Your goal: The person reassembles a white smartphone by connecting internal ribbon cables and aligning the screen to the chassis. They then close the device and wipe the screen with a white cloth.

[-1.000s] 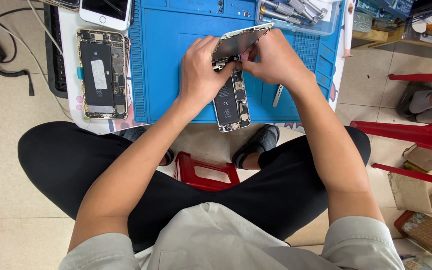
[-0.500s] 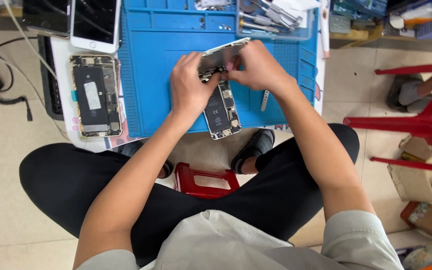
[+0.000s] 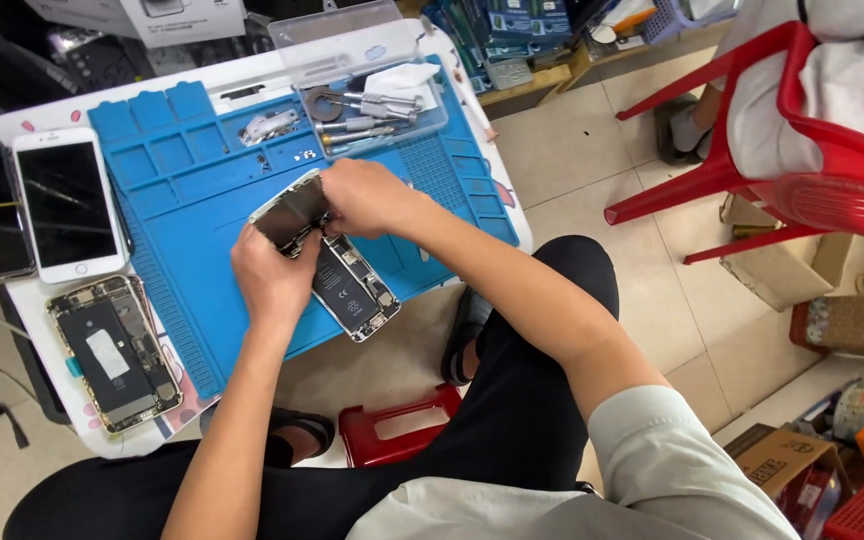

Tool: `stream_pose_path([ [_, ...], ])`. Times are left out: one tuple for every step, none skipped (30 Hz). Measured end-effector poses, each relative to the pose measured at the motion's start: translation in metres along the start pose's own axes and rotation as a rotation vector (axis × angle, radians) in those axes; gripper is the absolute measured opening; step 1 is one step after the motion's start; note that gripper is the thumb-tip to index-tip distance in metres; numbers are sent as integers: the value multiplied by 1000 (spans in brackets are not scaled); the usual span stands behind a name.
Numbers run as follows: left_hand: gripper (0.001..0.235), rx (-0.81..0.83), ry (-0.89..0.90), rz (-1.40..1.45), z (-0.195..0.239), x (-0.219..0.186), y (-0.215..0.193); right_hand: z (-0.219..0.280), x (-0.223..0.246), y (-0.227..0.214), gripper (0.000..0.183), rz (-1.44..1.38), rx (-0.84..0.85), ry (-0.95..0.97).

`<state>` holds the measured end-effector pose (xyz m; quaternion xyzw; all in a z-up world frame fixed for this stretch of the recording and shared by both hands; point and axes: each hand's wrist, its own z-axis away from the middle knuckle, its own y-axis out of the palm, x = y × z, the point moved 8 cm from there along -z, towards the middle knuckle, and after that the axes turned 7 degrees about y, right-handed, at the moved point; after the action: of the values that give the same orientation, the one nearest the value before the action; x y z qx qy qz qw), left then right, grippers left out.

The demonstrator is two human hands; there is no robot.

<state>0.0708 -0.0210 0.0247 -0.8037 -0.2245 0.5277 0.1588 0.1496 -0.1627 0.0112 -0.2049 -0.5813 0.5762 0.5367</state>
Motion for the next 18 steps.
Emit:
stream_pose_path([
  [30, 4, 7, 3, 0, 0, 0, 1, 2, -5, 21, 0, -6, 6],
  [29, 7, 16, 8, 1, 1, -1, 2, 7, -7, 22, 3, 18, -17],
  [29, 7, 22, 14, 1, 2, -1, 3, 11, -10, 23, 11, 45, -42],
  [29, 8, 27, 19, 1, 2, 0, 5, 11, -12, 23, 13, 42, -37],
  [30, 5, 30, 16, 1, 2, 1, 6, 13, -12, 24, 11, 58, -57],
  [30, 1, 34, 13, 0, 3, 1, 6, 16, -13, 24, 9, 74, -76],
  [30, -2, 38, 16, 0, 5, 2, 5, 14, -12, 24, 14, 70, -76],
  [32, -10, 40, 8, 1, 6, 3, 3, 12, -9, 26, 18, 80, -72],
  [33, -12, 41, -3, 2, 8, 3, 2, 11, -5, 27, 17, 90, -68],
  [33, -11, 44, -3, 1, 9, 2, 1, 13, -8, 27, 17, 87, -67],
  [33, -24, 56, -1, 2, 8, 1, 1, 14, -10, 28, 19, 87, -67],
  [33, -37, 67, 1, 2, 7, 1, 2, 15, -12, 29, 22, 87, -68],
  [33, -39, 69, -2, 1, 3, -1, 0, 14, -10, 29, 21, 85, -71],
  [31, -32, 55, -3, 1, 0, -2, -2, 11, -6, 27, 29, 100, -60],
  [28, -24, 41, -2, 1, -2, -2, -3, 8, -3, 27, 37, 115, -46],
  [28, -24, 42, -3, 0, -2, -2, -4, 9, -4, 27, 36, 114, -48],
  [28, -17, 29, 6, 1, 0, -2, -3, 11, -4, 27, 42, 106, -53],
  [28, -9, 17, 15, 1, 1, -1, -3, 13, -5, 27, 48, 99, -58],
])
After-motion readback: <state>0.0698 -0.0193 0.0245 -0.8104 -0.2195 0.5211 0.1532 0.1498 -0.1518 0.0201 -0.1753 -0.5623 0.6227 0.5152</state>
